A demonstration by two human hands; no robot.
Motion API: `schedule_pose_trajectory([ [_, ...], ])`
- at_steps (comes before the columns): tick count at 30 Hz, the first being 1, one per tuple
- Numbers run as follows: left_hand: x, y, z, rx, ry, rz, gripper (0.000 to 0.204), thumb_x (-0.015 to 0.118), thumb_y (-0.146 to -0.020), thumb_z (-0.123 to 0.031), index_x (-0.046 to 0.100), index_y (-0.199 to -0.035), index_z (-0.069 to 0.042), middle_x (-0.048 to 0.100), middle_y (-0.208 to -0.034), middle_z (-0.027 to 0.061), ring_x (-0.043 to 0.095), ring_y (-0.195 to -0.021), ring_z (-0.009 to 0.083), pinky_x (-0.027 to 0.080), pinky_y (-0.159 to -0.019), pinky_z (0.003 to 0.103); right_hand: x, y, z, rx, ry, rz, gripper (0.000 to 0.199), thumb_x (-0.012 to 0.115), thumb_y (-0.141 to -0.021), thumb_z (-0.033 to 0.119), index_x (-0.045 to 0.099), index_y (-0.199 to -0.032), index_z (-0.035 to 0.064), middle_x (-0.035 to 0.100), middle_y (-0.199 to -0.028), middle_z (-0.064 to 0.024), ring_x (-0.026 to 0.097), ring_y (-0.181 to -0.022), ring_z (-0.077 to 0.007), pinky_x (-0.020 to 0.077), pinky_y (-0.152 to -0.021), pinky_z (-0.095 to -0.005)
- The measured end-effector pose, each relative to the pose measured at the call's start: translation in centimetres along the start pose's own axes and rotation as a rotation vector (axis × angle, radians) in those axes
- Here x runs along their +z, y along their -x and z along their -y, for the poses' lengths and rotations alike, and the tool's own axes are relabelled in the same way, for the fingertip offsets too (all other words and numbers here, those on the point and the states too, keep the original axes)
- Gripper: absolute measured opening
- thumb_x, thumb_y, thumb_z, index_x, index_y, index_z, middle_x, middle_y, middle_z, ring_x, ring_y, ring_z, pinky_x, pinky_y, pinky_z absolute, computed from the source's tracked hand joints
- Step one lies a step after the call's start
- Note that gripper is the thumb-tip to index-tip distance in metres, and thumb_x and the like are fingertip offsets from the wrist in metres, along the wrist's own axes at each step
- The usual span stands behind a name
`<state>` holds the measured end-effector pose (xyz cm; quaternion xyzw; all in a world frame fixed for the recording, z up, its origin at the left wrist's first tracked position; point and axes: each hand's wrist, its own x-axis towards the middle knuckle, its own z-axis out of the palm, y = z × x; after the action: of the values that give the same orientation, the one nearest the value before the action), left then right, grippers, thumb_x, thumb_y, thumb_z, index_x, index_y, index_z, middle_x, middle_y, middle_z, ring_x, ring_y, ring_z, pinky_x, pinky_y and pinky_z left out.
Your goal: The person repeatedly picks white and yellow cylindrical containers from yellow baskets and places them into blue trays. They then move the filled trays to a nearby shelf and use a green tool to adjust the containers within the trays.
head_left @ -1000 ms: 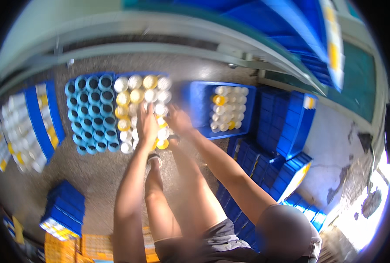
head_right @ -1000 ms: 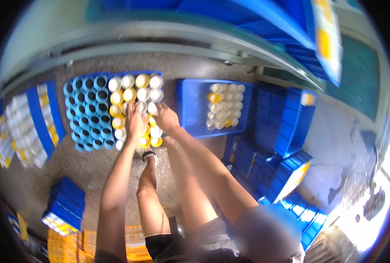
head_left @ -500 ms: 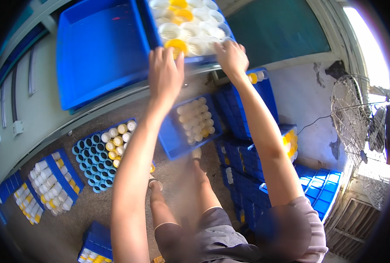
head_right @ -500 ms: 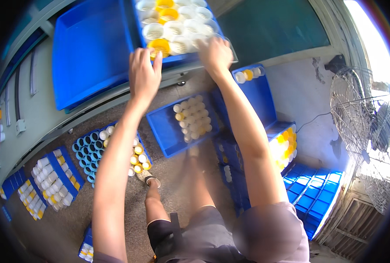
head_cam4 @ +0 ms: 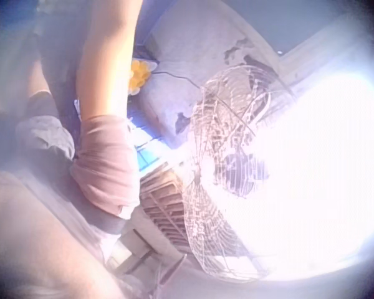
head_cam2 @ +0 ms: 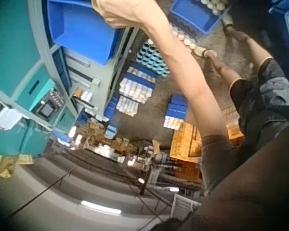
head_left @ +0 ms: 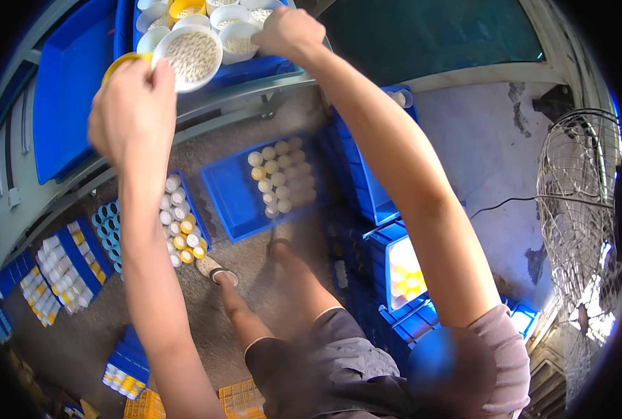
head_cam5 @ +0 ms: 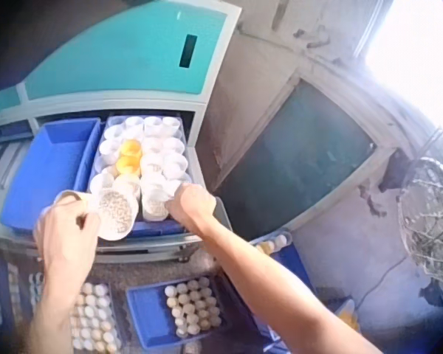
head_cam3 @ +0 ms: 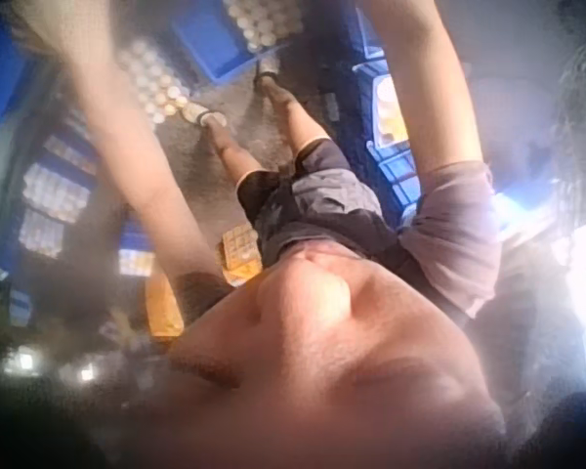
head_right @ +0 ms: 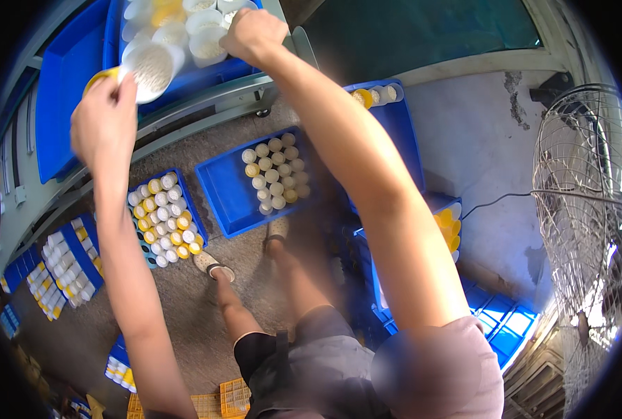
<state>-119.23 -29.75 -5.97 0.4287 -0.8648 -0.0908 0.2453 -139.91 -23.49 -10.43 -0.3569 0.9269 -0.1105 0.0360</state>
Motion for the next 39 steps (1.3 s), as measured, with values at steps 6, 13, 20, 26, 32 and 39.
schedule_pose_trajectory([
  [6, -3.2, 11.6, -3.9, 0.021, 0.159, 0.243, 0.015, 0.070, -0.083, -0.013, 0.063, -0.075, -0.002, 0.063, -0.076, 0.0121, 0.064, -0.065, 0.0282, 0.047, -0.060, 0.039, -6.7, 6.6, -10.7, -0.269, -0.339, -0.073, 0.043, 0.069, -0.085, 0.042, 0.071, -0.080, -0.0005, 0.061, -0.063, -0.0106, 0.056, -0.057, -0.0159, 0.0441, -0.054, -0.0305],
  [13, 9.1, 22.7, -13.7, -0.098, 0.463, 0.762, 0.020, 0.058, -0.092, -0.018, 0.069, -0.079, -0.007, 0.067, -0.087, 0.0092, 0.067, -0.067, 0.0294, 0.054, -0.060, 0.042, -4.2, 15.4, -29.3, 0.220, -0.007, 0.298, 0.031, 0.072, -0.085, 0.030, 0.076, -0.092, -0.0004, 0.072, -0.078, -0.0172, 0.071, -0.069, -0.0274, 0.0558, -0.067, -0.0353],
  [20, 24.9, 25.2, -26.6, -0.102, 0.675, 0.640, 0.022, 0.060, -0.088, -0.016, 0.069, -0.074, -0.002, 0.068, -0.087, 0.0165, 0.069, -0.073, 0.0354, 0.056, -0.063, 0.044, 5.3, 12.7, -45.2, 0.228, 0.287, 0.313, 0.028, 0.068, -0.085, 0.037, 0.075, -0.088, 0.0097, 0.072, -0.080, -0.0131, 0.069, -0.077, -0.0345, 0.0537, -0.066, -0.0433],
  [26, 34.8, 22.6, -28.7, -0.116, 0.494, 0.737, 0.019, 0.056, -0.087, -0.008, 0.073, -0.081, -0.002, 0.069, -0.092, 0.0195, 0.070, -0.084, 0.0349, 0.057, -0.069, 0.046, 10.1, 10.5, -46.6, 0.101, 0.322, 0.165, 0.031, 0.064, -0.089, 0.040, 0.073, -0.087, 0.0109, 0.072, -0.084, -0.0113, 0.069, -0.080, -0.0342, 0.0537, -0.069, -0.0438],
  [32, 36.6, 20.7, -28.6, -0.332, 0.481, 0.748, 0.022, 0.056, -0.090, -0.013, 0.073, -0.083, -0.001, 0.071, -0.089, 0.0204, 0.070, -0.085, 0.0354, 0.057, -0.074, 0.044, 9.3, 11.2, -46.1, 0.178, 0.287, 0.183, 0.035, 0.062, -0.091, 0.043, 0.073, -0.100, 0.0108, 0.072, -0.097, -0.0124, 0.069, -0.085, -0.0353, 0.0535, -0.073, -0.0429],
  [39, 24.9, 18.5, -23.6, -0.219, 0.784, 0.642, 0.021, 0.062, -0.092, -0.021, 0.068, -0.092, 0.000, 0.067, -0.092, 0.0200, 0.067, -0.080, 0.0385, 0.056, -0.070, 0.044, 4.1, 12.4, -33.7, 0.225, -0.154, 0.019, 0.016, 0.066, -0.090, 0.009, 0.069, -0.104, -0.0003, 0.071, -0.098, -0.0163, 0.071, -0.084, -0.0257, 0.0557, -0.073, -0.0337],
])
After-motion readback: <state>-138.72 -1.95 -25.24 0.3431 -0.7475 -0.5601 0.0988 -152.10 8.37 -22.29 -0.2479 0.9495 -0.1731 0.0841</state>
